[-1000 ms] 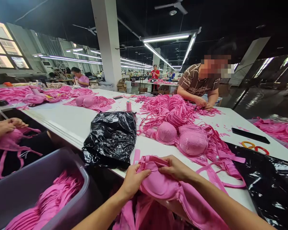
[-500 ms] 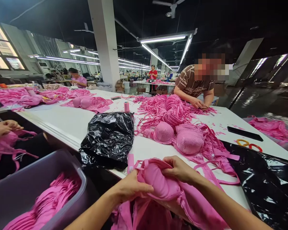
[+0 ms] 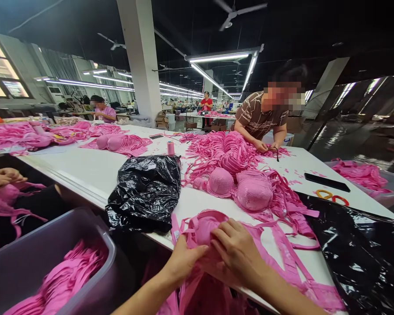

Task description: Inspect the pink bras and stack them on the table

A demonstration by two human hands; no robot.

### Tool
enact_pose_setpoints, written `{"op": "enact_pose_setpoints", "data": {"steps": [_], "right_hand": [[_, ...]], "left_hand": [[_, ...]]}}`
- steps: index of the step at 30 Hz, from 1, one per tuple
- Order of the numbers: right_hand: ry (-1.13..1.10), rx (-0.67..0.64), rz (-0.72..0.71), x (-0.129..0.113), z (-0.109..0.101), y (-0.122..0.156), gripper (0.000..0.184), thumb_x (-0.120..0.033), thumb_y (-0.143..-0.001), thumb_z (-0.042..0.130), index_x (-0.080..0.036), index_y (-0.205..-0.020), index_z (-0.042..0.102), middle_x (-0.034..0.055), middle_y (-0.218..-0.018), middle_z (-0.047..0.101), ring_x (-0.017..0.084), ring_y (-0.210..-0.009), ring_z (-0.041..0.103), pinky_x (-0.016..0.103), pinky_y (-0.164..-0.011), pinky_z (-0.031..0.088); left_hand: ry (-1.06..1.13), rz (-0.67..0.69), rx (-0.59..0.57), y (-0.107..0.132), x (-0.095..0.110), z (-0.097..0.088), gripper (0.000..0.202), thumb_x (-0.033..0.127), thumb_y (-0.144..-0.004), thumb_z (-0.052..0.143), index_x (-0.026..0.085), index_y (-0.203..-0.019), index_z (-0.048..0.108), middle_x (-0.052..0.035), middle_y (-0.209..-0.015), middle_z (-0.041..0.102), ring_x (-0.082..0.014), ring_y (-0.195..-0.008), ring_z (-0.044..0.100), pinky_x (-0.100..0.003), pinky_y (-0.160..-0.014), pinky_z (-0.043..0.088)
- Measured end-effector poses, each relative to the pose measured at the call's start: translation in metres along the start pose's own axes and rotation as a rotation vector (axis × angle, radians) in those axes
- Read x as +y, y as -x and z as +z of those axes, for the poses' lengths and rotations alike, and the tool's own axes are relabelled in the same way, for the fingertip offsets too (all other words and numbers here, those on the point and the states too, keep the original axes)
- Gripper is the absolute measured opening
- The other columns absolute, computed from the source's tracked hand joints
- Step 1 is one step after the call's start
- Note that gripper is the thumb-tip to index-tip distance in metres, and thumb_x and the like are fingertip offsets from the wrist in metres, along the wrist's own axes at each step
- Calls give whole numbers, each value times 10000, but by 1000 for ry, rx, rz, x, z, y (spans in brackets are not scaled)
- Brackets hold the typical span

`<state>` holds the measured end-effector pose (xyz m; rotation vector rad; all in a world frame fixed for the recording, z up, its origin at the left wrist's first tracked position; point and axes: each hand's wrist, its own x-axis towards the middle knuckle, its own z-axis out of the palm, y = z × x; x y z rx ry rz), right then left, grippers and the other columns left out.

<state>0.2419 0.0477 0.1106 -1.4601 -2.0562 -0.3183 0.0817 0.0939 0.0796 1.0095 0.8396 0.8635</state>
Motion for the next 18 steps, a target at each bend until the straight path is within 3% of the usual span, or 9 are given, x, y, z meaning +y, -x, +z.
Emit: {"op": "enact_pose_setpoints", "data": {"steps": [7, 12, 15, 18], "right_hand": [[-30, 91, -133, -6, 20, 10, 142, -120, -817, 504, -157, -686, 544, 44, -667, 549, 178, -653, 417, 312, -615, 306], [-123, -25, -87, -3, 9, 8, 182, -131, -856, 458, -181, -731, 581, 45, -709, 583, 190, -706, 473, 326, -653, 370], [-209, -31, 1, 11, 5, 6, 180, -184, -851, 498, -205, -1000, 597, 90, -1036, 610, 237, -952, 523, 380, -805, 427], [-263, 6, 219, 29, 7, 4, 491, -245, -771, 593, -174, -1242, 475, 139, -1233, 541, 286, -1108, 495, 453, -918, 410]], "left_hand": [[161, -27, -38, 7, 2, 7, 383, 178, -533, 785, 113, -881, 637, -61, -755, 699, -238, -783, 659, -389, -808, 505], [254, -32, -4, 9, -7, 10, 525, 258, -571, 799, 143, -1043, 600, -115, -1003, 689, -255, -937, 638, -381, -854, 489], [138, 102, 51, 5, -10, 9, 456, 305, -631, 766, 121, -1020, 615, -117, -989, 690, -256, -932, 631, -369, -855, 483], [-14, 150, -5, 2, -10, 6, 385, 367, -689, 712, 102, -959, 644, -106, -899, 700, -250, -846, 635, -359, -810, 487]]}}
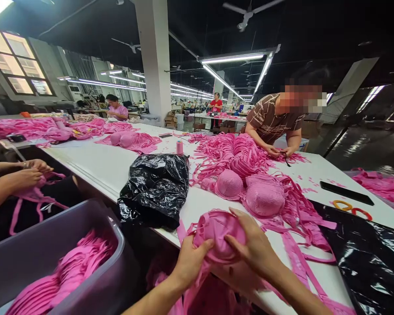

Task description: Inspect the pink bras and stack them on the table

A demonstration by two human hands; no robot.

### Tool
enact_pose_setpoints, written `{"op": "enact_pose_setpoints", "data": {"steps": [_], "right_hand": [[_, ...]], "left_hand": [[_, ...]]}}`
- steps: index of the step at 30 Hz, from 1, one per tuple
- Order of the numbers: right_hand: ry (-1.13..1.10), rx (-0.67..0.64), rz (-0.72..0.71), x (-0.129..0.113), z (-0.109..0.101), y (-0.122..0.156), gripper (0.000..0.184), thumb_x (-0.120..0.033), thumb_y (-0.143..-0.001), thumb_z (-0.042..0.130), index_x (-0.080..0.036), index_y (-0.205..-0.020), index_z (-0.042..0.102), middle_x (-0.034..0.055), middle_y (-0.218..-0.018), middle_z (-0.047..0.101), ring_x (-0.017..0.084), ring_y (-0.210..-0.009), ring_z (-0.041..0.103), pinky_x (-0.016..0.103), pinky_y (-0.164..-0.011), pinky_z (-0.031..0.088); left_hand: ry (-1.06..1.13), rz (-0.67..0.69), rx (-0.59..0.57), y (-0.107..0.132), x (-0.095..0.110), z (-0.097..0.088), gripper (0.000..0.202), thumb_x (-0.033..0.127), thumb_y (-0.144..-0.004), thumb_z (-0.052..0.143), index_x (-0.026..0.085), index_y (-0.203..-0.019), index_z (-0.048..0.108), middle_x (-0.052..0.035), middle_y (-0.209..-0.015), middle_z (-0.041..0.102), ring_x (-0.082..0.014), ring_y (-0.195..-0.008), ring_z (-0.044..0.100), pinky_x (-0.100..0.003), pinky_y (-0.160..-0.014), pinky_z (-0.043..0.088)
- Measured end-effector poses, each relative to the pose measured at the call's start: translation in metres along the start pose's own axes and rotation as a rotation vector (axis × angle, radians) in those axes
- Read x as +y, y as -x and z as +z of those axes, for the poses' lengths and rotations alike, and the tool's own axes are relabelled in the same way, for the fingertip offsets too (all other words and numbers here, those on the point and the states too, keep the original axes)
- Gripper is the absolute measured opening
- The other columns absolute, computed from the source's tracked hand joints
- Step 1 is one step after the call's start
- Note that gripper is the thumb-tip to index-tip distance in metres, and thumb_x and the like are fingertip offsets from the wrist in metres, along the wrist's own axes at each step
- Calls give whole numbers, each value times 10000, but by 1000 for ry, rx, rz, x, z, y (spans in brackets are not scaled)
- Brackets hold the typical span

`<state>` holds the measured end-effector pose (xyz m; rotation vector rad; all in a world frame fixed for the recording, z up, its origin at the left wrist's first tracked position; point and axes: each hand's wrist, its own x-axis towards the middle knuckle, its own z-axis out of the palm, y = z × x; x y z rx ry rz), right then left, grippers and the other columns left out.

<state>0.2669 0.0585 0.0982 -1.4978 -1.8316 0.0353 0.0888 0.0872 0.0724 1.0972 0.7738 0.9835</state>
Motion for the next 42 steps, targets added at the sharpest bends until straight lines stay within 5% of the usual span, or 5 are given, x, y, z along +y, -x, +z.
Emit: {"op": "enact_pose_setpoints", "data": {"steps": [22, 29, 35, 39, 42], "right_hand": [[-127, -381, 237, 8, -7, -28, 118, -208, -650, 657, -163, -757, 682, 28, -733, 696, 202, -685, 602, 278, -644, 419], [-109, -354, 275, 52, -58, -22, 531, -297, -718, 644, -161, -1221, 542, 95, -1265, 571, 217, -1118, 526, 304, -909, 395], [4, -466, 413, 78, -66, 0, 54, -135, -626, 627, -146, -678, 638, 4, -668, 649, 154, -626, 552, 235, -576, 368], [6, -417, 423, 72, -62, -5, 58, -139, -695, 565, -142, -728, 613, 24, -719, 637, 141, -630, 508, 228, -552, 305], [-17, -365, 405, 59, -61, -8, 40, -172, -697, 594, -149, -730, 600, 27, -725, 631, 147, -636, 501, 230, -561, 299]], "left_hand": [[-640, 288, 151, -38, 9, -29, 253, 385, -739, 521, 165, -666, 622, -62, -698, 670, -226, -700, 589, -311, -700, 460], [-1034, 226, 142, -90, 38, -46, 322, 408, -737, 458, 147, -699, 642, -80, -622, 674, -250, -617, 615, -322, -617, 469], [-1011, 472, 163, -39, 44, -19, 419, 443, -737, 550, 166, -1034, 651, -131, -1038, 662, -296, -937, 602, -398, -882, 430], [-549, -176, -252, 9, 14, 15, 460, 502, -671, 665, 141, -958, 669, -122, -898, 690, -261, -776, 650, -364, -703, 531], [-153, -389, -249, 16, 3, 33, 502, 486, -666, 712, 156, -1034, 623, -98, -986, 676, -217, -842, 656, -321, -740, 543]]}}
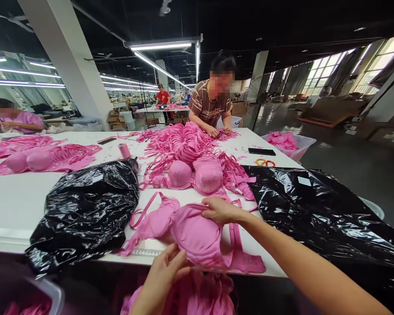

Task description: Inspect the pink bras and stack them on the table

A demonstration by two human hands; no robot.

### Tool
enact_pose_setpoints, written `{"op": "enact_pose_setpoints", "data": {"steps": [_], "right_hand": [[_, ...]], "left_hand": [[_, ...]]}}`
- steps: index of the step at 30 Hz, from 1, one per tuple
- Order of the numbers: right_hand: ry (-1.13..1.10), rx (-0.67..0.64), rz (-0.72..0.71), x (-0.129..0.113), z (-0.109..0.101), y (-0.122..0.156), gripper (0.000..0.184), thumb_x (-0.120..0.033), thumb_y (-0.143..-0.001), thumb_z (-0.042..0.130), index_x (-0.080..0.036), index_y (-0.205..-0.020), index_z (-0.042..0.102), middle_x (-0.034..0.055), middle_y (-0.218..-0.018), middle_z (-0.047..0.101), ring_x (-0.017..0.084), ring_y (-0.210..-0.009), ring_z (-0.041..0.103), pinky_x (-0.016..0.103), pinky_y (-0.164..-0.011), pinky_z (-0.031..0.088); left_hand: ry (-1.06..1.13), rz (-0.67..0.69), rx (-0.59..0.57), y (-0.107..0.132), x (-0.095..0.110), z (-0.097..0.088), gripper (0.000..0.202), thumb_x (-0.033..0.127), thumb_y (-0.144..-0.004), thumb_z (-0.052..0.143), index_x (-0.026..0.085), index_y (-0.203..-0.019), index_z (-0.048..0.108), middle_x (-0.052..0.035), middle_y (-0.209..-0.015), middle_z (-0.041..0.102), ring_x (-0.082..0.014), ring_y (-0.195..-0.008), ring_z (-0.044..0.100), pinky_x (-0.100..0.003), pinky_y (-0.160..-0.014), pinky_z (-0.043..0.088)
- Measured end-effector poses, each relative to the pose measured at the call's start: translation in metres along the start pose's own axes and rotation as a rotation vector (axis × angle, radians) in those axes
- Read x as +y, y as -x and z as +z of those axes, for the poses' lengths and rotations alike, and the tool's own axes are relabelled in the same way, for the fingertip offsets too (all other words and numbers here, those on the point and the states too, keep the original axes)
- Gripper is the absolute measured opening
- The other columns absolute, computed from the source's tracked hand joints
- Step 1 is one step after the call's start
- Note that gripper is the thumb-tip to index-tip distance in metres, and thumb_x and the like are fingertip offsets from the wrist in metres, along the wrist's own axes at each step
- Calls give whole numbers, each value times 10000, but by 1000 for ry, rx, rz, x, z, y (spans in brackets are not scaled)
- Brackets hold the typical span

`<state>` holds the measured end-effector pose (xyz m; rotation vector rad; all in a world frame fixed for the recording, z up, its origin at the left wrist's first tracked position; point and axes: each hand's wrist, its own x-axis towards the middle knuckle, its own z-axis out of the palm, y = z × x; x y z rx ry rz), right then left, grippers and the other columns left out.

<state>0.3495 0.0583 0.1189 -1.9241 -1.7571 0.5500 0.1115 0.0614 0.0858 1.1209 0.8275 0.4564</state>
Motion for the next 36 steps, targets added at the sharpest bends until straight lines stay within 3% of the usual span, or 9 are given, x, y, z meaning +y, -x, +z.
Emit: {"op": "enact_pose_setpoints", "data": {"steps": [4, 8, 11, 16, 21, 24, 27, 31, 36], "right_hand": [[-53, 152, -8, -19, 14, 7, 94, -146, -717, 566, -161, -808, 581, 29, -753, 619, 165, -693, 513, 240, -600, 309], [-158, 263, 14, -27, 30, 13, 117, -142, -779, 472, -169, -869, 542, -8, -637, 568, 147, -586, 494, 247, -576, 328], [-242, 224, -20, -25, 28, 19, 137, -167, -762, 510, -174, -892, 552, -1, -709, 609, 145, -616, 537, 244, -584, 379], [-626, -93, 37, -28, 27, 30, 385, -224, -650, 636, -175, -1018, 533, -65, -580, 567, 112, -438, 493, 209, -414, 365], [-718, 45, 124, -28, 52, 32, 296, -236, -687, 599, -178, -973, 546, -76, -527, 517, 103, -399, 458, 215, -398, 380], [-480, 277, -116, -18, 54, 35, 434, -233, -711, 612, -204, -1137, 533, 58, -948, 642, 207, -825, 617, 338, -697, 514], [-165, 363, -498, -10, 45, 41, 391, -154, -753, 598, -269, -1126, 591, 85, -1243, 523, 248, -1150, 480, 432, -933, 425], [109, 345, -767, -12, 38, 45, 268, -59, -788, 526, -246, -923, 661, 81, -1176, 569, 232, -1081, 501, 422, -877, 458], [111, 386, -816, -19, 45, 52, 188, -66, -843, 478, -191, -893, 610, 106, -1090, 623, 208, -1029, 542, 362, -828, 504]], "left_hand": [[299, -19, 88, -12, 8, 16, 402, 403, -585, 808, 127, -819, 634, -33, -727, 664, -122, -580, 617, -221, -525, 539], [502, -93, 139, -20, 5, 32, 494, 291, -404, 895, 89, -790, 661, -7, -634, 638, -49, -419, 510, -117, -324, 372], [493, -22, 138, -22, -3, 34, 405, 261, -408, 891, 73, -682, 660, 13, -525, 591, -22, -367, 439, -109, -313, 311], [399, 65, 120, -21, -10, 30, 308, 239, -459, 863, 66, -626, 670, -4, -532, 587, -28, -397, 438, -127, -357, 295], [400, -61, 108, -19, -19, 31, 308, 221, -417, 863, 31, -558, 667, 3, -483, 523, -11, -403, 377, -128, -362, 211], [417, -37, 141, -18, -21, 26, 301, 234, -435, 857, 44, -533, 646, 11, -478, 502, -16, -413, 366, -138, -369, 208], [432, -21, 140, -17, -18, 20, 295, 210, -436, 856, 69, -590, 648, 20, -502, 515, -25, -423, 388, -141, -374, 217], [492, -39, 150, -16, -12, 20, 401, 194, -406, 863, 101, -737, 657, 19, -574, 583, -26, -412, 411, -133, -354, 191], [646, -58, 196, -23, -8, 21, 312, 248, -524, 828, 110, -572, 553, 59, -429, 476, -8, -327, 325, -134, -328, 200]]}}
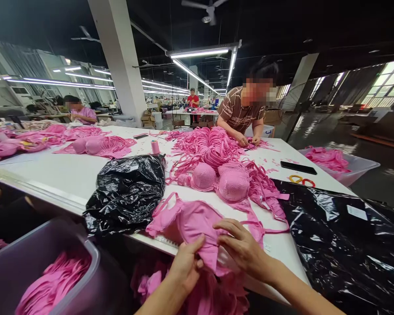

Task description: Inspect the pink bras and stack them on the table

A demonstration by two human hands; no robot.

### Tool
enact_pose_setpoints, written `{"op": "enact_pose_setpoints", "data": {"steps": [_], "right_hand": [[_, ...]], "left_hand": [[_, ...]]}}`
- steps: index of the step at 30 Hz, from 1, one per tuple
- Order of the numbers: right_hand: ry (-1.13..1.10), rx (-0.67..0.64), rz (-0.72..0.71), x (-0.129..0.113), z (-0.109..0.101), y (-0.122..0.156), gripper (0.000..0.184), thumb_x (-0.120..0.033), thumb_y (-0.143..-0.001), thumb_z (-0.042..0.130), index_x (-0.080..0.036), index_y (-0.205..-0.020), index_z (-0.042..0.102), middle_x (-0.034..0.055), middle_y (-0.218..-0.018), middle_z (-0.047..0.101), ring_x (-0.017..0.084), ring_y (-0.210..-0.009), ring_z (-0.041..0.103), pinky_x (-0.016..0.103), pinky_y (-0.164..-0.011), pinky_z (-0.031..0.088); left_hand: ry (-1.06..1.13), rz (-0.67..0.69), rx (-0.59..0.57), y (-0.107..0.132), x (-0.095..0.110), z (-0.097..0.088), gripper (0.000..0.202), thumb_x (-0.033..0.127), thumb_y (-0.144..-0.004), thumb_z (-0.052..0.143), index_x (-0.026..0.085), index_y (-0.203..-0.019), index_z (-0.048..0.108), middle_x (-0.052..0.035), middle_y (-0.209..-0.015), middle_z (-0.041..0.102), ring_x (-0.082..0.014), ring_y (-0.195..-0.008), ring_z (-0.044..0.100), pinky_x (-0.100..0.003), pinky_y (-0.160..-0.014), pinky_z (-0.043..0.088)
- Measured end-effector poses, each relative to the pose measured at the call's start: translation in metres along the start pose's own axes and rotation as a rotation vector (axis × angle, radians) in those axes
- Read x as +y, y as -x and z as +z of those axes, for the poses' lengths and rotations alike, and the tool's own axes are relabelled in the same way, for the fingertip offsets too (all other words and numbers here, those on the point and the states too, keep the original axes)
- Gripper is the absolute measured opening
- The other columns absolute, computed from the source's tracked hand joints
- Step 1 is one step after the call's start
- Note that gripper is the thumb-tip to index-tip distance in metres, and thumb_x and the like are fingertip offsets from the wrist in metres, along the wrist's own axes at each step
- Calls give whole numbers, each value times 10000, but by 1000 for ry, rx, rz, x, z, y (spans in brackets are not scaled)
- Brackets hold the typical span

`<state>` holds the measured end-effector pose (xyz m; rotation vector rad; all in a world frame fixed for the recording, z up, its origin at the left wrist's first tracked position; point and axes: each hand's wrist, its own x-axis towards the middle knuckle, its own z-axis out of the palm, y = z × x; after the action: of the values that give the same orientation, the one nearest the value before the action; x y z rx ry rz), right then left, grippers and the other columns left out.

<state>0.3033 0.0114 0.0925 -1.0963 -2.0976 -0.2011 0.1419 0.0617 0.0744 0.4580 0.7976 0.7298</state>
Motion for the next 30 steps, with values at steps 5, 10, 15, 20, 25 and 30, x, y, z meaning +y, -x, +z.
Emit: {"op": "enact_pose_setpoints", "data": {"steps": [5, 10, 15, 20, 25, 30], "right_hand": [[-116, 19, 150, 2, -1, 8, 167, -125, -851, 487, -218, -844, 625, 99, -1086, 625, 223, -1060, 551, 385, -858, 491], [-347, 64, 705, 15, -7, -3, 306, -340, -722, 667, -207, -995, 627, 109, -1162, 592, 278, -1074, 544, 405, -845, 481], [-682, -68, 994, 17, -2, -18, 230, -365, -682, 665, -143, -736, 639, -2, -620, 597, 162, -584, 556, 253, -516, 433], [-1004, 64, 1002, 2, 0, -22, 442, -280, -599, 755, -188, -1010, 619, 16, -877, 663, 192, -769, 607, 278, -660, 485], [-1107, 41, 1050, -2, 3, -18, 398, -226, -583, 759, -207, -967, 653, 10, -886, 695, 239, -856, 627, 361, -823, 485], [-1149, 73, 1019, -2, -2, -24, 478, -236, -583, 787, -194, -1041, 659, 44, -1012, 704, 270, -991, 615, 413, -931, 437]], "left_hand": [[72, 47, -27, -4, -1, -2, 270, 209, -579, 788, 129, -578, 529, 41, -453, 525, -33, -357, 406, -151, -381, 338], [10, 80, -55, -2, -9, -5, 356, 249, -459, 845, 136, -601, 539, 66, -416, 499, -23, -321, 365, -144, -346, 299], [-91, 2, -86, 8, -13, 1, 359, 224, -473, 848, 109, -733, 628, 13, -561, 603, -37, -389, 456, -127, -336, 287], [-114, -101, -77, 7, -14, 1, 288, 170, -504, 814, 60, -727, 668, 15, -498, 554, -21, -352, 408, -120, -297, 217], [-130, -78, -125, 8, -7, -2, 352, 269, -555, 828, 101, -801, 640, -23, -644, 641, -84, -456, 539, -173, -394, 429], [-138, 189, -35, 2, 14, -6, 408, 378, -602, 803, 124, -856, 610, -65, -836, 675, -163, -684, 645, -277, -620, 542]]}}
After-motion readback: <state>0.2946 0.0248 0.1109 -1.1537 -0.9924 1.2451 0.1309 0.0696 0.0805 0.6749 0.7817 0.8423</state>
